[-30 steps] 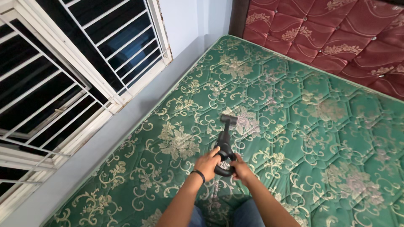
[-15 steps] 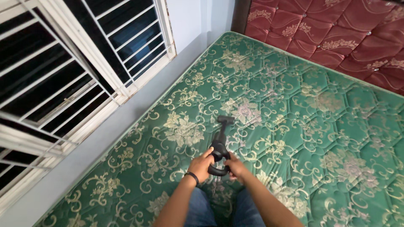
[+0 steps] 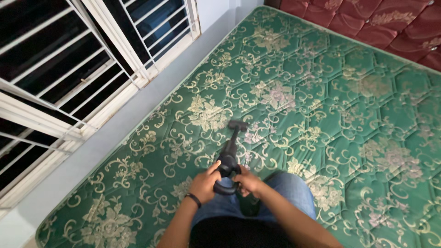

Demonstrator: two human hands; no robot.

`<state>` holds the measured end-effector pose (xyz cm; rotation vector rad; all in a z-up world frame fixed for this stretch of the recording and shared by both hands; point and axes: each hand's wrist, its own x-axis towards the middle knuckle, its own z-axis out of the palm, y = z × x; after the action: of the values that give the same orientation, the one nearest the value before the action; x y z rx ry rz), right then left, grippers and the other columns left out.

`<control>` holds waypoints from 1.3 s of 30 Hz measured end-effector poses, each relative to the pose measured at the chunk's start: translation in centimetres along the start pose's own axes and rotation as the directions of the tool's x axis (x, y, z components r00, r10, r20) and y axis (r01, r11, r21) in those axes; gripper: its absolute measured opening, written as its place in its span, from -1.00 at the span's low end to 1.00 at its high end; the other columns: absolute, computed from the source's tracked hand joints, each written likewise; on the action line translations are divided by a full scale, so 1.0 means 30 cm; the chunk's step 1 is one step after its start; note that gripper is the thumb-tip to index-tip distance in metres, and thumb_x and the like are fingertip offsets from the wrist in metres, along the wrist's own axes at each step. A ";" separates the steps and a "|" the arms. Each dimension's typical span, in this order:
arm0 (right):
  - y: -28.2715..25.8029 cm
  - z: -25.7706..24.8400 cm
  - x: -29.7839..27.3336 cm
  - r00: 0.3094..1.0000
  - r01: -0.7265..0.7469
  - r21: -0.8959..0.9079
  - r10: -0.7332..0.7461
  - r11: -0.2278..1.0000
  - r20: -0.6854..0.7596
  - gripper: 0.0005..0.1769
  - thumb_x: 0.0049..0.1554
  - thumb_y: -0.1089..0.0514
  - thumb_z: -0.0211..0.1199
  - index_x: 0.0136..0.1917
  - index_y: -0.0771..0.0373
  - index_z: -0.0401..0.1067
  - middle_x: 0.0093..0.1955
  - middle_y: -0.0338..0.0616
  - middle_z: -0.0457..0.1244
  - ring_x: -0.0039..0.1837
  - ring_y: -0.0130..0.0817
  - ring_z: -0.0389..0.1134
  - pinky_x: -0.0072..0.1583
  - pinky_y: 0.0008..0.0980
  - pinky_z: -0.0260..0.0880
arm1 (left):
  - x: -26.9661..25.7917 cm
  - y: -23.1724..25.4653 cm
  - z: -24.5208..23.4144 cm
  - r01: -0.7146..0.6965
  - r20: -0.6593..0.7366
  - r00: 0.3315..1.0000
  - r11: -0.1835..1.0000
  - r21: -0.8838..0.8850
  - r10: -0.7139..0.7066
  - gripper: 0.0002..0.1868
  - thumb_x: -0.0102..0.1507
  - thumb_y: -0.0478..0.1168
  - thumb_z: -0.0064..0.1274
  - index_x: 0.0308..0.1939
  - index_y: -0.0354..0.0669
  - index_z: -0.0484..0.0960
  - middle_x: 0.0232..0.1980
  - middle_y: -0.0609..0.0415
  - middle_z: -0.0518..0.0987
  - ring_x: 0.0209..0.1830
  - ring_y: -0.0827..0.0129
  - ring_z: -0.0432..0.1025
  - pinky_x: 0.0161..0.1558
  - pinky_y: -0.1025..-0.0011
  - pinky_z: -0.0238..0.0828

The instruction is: The person uses a handheld vacuum cleaner to clean the surface of a green patterned mattress. They move the vacuum back and forth across the mattress, covering different areas systematically.

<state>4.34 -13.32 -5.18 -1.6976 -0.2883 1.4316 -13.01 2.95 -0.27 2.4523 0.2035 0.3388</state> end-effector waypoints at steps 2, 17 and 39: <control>0.030 0.043 -0.029 1.000 -0.022 0.010 0.022 1.000 0.008 -0.06 0.05 0.06 0.26 0.61 -0.11 -0.09 -0.36 -0.19 0.17 -0.44 -0.41 0.19 -0.38 -0.32 0.34 | -0.055 0.020 -0.015 -0.033 -0.021 0.999 0.999 0.042 0.034 -0.75 0.01 -0.37 0.18 -0.29 -0.07 0.50 0.43 -0.14 0.40 -0.08 -0.12 0.53 -0.10 0.07 0.46; 0.025 -0.081 0.080 0.999 -0.032 0.079 0.029 0.996 0.036 -0.10 0.04 0.08 0.23 0.59 -0.15 -0.01 -0.28 -0.22 0.21 -0.45 -0.45 0.16 -0.38 -0.33 0.30 | 0.101 0.022 0.017 0.018 0.056 0.998 0.996 0.085 -0.023 -0.81 0.05 -0.34 0.16 -0.33 -0.06 0.49 0.44 -0.15 0.39 -0.16 -0.10 0.51 -0.14 0.02 0.42; -0.373 -0.524 0.501 0.945 0.005 0.262 0.081 0.965 -0.317 -0.28 0.13 0.10 0.05 0.54 -0.17 0.05 -0.32 -0.16 0.23 -0.53 -0.38 0.08 -0.42 -0.15 0.37 | 0.924 -0.186 0.098 -0.022 0.136 0.991 0.990 0.136 0.004 -0.65 -0.05 -0.49 0.15 -0.24 -0.06 0.53 0.49 -0.09 0.35 -0.08 -0.06 0.53 -0.05 0.06 0.46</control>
<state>26.81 -4.02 -7.97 -1.6917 0.1123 1.1341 13.96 11.90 -0.67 2.6021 0.1569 0.1668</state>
